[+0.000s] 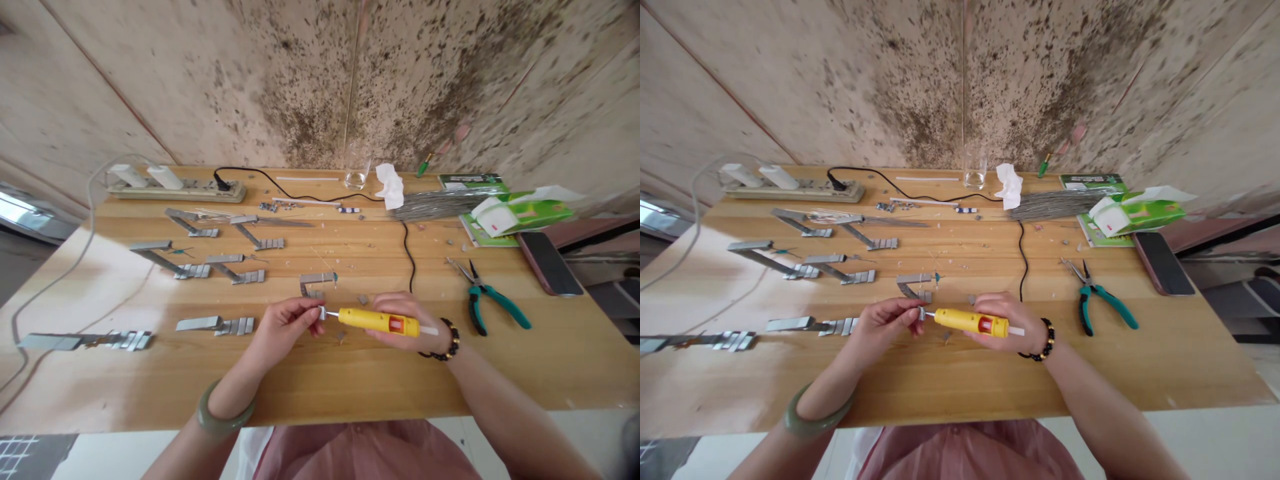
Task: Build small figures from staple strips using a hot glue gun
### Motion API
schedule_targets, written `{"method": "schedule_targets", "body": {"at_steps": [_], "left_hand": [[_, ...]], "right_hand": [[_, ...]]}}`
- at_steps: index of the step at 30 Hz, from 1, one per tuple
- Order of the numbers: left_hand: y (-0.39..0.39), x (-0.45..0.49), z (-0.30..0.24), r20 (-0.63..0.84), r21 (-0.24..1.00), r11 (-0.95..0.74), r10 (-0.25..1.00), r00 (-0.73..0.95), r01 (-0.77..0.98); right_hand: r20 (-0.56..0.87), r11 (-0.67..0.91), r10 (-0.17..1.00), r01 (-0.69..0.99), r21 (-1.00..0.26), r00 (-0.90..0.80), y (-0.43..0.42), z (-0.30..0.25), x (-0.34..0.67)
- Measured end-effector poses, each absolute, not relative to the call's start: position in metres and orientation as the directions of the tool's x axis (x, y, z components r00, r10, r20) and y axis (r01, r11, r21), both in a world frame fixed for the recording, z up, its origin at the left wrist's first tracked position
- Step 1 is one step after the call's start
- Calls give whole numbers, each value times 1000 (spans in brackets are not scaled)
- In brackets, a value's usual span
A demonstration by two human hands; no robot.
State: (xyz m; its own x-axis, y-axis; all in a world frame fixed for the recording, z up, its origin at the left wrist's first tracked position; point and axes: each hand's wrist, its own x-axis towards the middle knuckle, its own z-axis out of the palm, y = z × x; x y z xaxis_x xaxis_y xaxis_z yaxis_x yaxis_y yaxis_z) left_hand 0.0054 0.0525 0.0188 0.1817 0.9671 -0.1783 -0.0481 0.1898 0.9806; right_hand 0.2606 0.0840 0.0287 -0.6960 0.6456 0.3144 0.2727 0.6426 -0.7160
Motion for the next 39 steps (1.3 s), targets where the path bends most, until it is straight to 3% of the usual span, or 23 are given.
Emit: {"method": "schedule_targets", "body": {"at_steps": [39], "left_hand": [[55,5,15,-168,986,169,971,171,7]], "right_hand": [[256,633,617,276,-723,-744,86,27,262]]}}
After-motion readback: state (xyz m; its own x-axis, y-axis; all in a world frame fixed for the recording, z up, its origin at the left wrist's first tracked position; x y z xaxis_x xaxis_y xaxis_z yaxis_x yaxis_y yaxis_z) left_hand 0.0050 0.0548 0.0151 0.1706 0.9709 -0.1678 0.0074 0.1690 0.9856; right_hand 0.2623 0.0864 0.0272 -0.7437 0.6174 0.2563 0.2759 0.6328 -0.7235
